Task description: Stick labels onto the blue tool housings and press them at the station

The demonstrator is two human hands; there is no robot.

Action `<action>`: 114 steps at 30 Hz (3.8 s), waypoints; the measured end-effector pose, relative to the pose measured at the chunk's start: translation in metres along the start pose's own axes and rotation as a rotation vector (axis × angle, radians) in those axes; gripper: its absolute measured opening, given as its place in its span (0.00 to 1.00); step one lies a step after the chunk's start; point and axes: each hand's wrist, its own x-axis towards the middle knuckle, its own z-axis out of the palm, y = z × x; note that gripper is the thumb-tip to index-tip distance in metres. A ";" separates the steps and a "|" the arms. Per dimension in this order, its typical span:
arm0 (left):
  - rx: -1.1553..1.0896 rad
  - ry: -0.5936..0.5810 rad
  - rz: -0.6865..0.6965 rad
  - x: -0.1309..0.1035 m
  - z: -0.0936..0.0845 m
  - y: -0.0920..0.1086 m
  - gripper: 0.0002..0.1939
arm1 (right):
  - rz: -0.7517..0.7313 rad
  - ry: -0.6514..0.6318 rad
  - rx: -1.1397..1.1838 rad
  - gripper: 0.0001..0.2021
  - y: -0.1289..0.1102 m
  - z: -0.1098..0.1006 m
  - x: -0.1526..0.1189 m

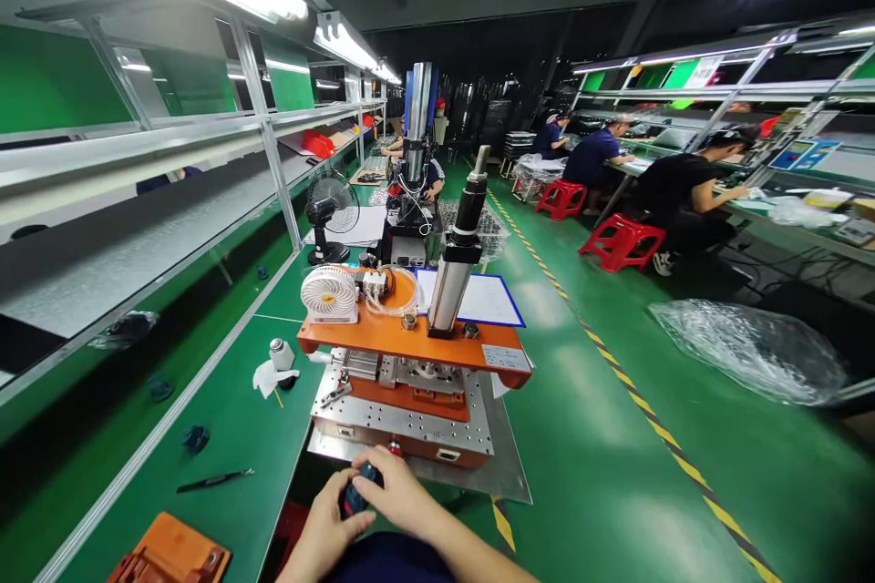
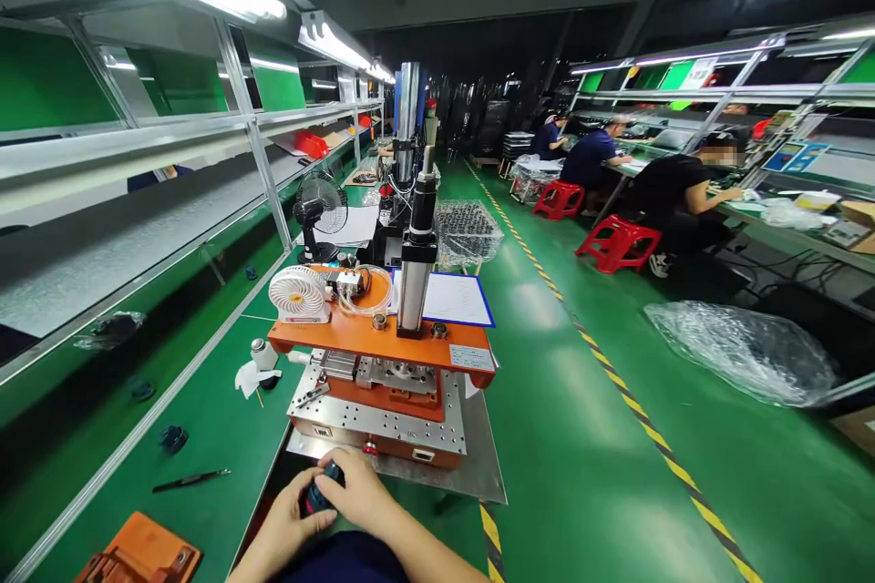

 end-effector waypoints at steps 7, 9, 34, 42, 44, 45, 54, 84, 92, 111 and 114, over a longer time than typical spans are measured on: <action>-0.002 -0.084 -0.035 -0.003 -0.009 -0.014 0.32 | 0.209 0.049 0.070 0.07 0.014 0.021 -0.005; 0.023 -0.077 -0.042 -0.006 -0.015 -0.017 0.33 | 0.217 0.034 0.060 0.06 0.010 0.027 -0.003; 0.126 -0.020 -0.129 -0.037 -0.047 -0.006 0.29 | 0.183 -0.030 0.021 0.08 -0.003 0.065 -0.004; 0.095 0.030 -0.146 -0.047 -0.039 0.001 0.28 | 0.142 -0.091 0.021 0.15 0.009 0.064 -0.010; 0.093 0.042 -0.149 -0.049 -0.038 0.001 0.28 | 0.148 -0.104 0.016 0.15 0.009 0.064 -0.010; 0.092 0.047 -0.151 -0.050 -0.037 0.002 0.28 | 0.148 -0.110 0.015 0.15 0.008 0.064 -0.011; 0.110 0.058 -0.175 -0.053 -0.033 0.003 0.26 | 0.144 -0.129 0.044 0.14 0.011 0.064 -0.012; 0.171 0.023 -0.164 -0.047 -0.032 -0.005 0.29 | 0.198 -0.066 -0.025 0.08 0.007 0.054 -0.017; 0.229 -0.020 -0.146 -0.039 -0.031 -0.011 0.30 | 0.209 -0.074 -0.028 0.09 0.012 0.048 -0.017; 0.265 -0.069 -0.164 -0.032 -0.029 -0.014 0.32 | 0.200 -0.056 -0.024 0.10 0.020 0.044 -0.019; 0.260 -0.050 -0.178 -0.033 -0.027 -0.011 0.32 | 0.199 -0.054 -0.021 0.09 0.019 0.044 -0.021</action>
